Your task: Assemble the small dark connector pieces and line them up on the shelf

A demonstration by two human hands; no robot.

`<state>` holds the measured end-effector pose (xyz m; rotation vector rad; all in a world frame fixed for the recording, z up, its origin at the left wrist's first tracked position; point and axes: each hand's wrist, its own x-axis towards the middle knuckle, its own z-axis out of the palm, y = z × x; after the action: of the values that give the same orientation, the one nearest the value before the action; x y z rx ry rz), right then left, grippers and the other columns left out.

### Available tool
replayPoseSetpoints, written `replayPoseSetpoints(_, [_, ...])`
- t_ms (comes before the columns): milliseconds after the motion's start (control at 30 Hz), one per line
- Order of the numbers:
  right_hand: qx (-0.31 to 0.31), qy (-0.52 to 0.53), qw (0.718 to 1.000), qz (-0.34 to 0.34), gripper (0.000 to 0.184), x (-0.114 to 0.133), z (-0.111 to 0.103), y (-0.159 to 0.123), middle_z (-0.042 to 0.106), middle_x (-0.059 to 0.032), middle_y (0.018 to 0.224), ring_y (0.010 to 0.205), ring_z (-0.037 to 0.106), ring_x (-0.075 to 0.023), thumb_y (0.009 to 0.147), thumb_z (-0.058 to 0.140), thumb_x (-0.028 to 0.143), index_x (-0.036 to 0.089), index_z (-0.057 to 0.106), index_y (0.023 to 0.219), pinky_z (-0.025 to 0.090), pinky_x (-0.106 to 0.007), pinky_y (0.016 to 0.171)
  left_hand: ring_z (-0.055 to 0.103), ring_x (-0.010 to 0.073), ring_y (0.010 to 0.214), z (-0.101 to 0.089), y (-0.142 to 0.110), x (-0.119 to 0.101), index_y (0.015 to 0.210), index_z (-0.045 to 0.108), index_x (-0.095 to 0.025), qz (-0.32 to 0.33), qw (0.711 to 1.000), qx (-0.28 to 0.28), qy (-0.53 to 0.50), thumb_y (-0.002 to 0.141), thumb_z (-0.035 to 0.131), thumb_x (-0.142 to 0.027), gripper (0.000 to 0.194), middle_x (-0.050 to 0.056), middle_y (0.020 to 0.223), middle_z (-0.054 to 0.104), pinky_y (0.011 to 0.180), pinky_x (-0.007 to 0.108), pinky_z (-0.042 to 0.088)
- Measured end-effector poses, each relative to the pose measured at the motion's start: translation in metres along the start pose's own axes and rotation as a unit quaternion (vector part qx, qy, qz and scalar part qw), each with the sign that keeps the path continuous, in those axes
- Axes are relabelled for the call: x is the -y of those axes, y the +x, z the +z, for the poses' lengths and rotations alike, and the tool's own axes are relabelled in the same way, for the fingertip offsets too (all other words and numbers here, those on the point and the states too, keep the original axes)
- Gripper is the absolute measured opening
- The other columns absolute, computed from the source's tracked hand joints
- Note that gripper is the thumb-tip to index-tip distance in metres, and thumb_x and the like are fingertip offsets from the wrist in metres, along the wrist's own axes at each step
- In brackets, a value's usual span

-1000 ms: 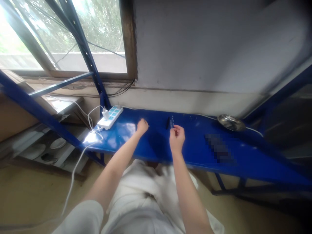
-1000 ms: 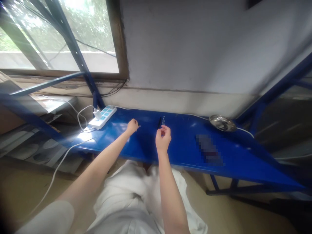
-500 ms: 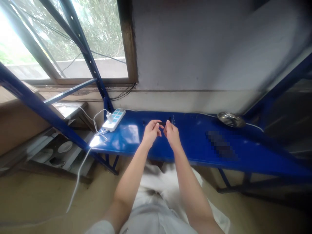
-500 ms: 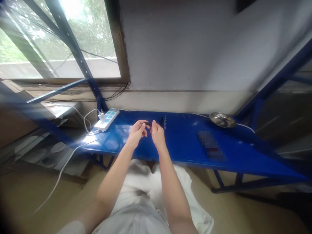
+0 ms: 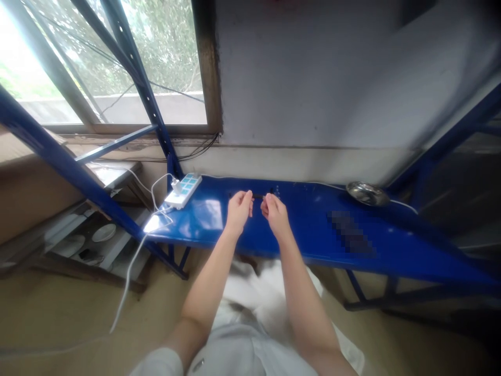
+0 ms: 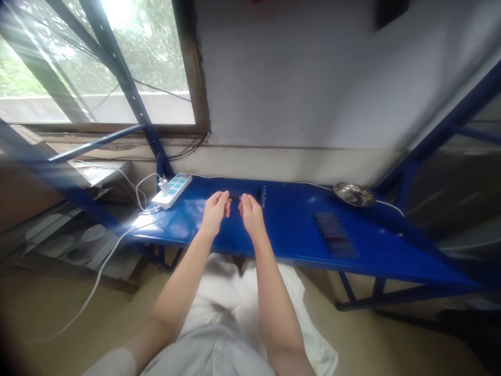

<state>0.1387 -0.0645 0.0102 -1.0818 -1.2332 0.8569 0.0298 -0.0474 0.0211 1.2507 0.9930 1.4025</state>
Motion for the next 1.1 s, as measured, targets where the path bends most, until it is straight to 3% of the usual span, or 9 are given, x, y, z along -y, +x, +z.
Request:
replayPoseSetpoints(267, [0.019,-0.054,0.997,-0.049,0.032,0.001,-0.008,0.007,0.055,0.0010,0.068,0.053,0.047,-0.0088,0.080,0.049,0.047,0.019,0.058,0.092,0.042,-0.023,0.052,0.041,0.0031,0.040,-0.006,0.005,0.002,0.069,0.052,-0.014,0.031,0.998,-0.049,0.000,0.076,0.056,-0.047,0.033,-0.004,0.055,0.050,0.039,0.016,0.032])
replayPoseSetpoints(433, [0.017,-0.121,0.991,-0.057,0.033,-0.005,-0.009,0.014,0.062,-0.0032,0.074,0.056,0.052,-0.0112,0.079,0.051,0.046,0.017,0.061,0.093,0.044,-0.026,0.057,0.044,0.0033,0.042,-0.005,0.010,0.005,0.091,0.061,-0.014,0.024,0.999,-0.033,0.003,0.072,0.060,-0.045,0.036,0.000,0.065,0.057,0.041,0.016,0.034])
replayPoseSetpoints(533, [0.020,-0.171,0.982,-0.081,0.031,-0.009,-0.009,0.018,0.064,-0.0052,0.079,0.061,0.055,-0.0136,0.081,0.049,0.045,0.018,0.061,0.092,0.045,-0.028,0.061,0.044,0.0031,0.044,-0.004,0.012,0.007,0.093,0.063,-0.014,0.024,1.000,-0.018,0.009,0.070,0.063,-0.043,0.037,0.001,0.071,0.060,0.043,0.017,0.036])
replayPoseSetpoints(700, [-0.015,-0.263,0.954,-0.143,0.031,-0.015,-0.016,0.022,0.060,-0.0070,0.086,0.068,0.054,-0.0154,0.082,0.045,0.045,0.018,0.060,0.082,0.046,-0.031,0.067,0.044,0.0030,0.045,-0.007,0.016,0.010,0.086,0.062,-0.015,0.052,0.993,-0.107,0.008,0.070,0.062,-0.044,0.034,0.000,0.072,0.058,0.044,0.017,0.038])
replayPoseSetpoints(800, [-0.081,-0.273,0.954,-0.099,0.031,-0.018,-0.024,0.025,0.059,-0.0074,0.085,0.070,0.054,-0.0160,0.081,0.047,0.045,0.018,0.060,0.085,0.046,-0.032,0.067,0.045,0.0034,0.047,-0.009,0.021,0.012,0.086,0.063,-0.015,0.060,0.990,-0.128,0.018,0.070,0.062,-0.045,0.034,0.000,0.073,0.058,0.045,0.017,0.039])
replayPoseSetpoints(900, [-0.117,-0.236,0.964,-0.036,0.030,-0.021,-0.033,0.030,0.062,-0.0072,0.083,0.071,0.056,-0.0164,0.077,0.051,0.044,0.017,0.060,0.088,0.046,-0.032,0.068,0.049,0.0058,0.052,-0.005,0.029,0.017,0.087,0.064,-0.014,0.058,0.992,-0.095,0.051,0.068,0.065,-0.043,0.035,0.002,0.074,0.060,0.049,0.018,0.041])
replayPoseSetpoints(1100, [-0.148,-0.259,0.953,0.050,0.024,-0.031,-0.055,0.046,0.065,-0.0066,0.076,0.067,0.058,-0.0163,0.068,0.060,0.037,0.015,0.061,0.078,0.046,-0.031,0.067,0.054,0.0100,0.061,0.028,0.053,0.045,0.078,0.067,-0.014,0.047,0.986,-0.026,0.157,0.064,0.069,-0.029,0.021,0.004,0.072,0.063,0.064,0.024,0.045])
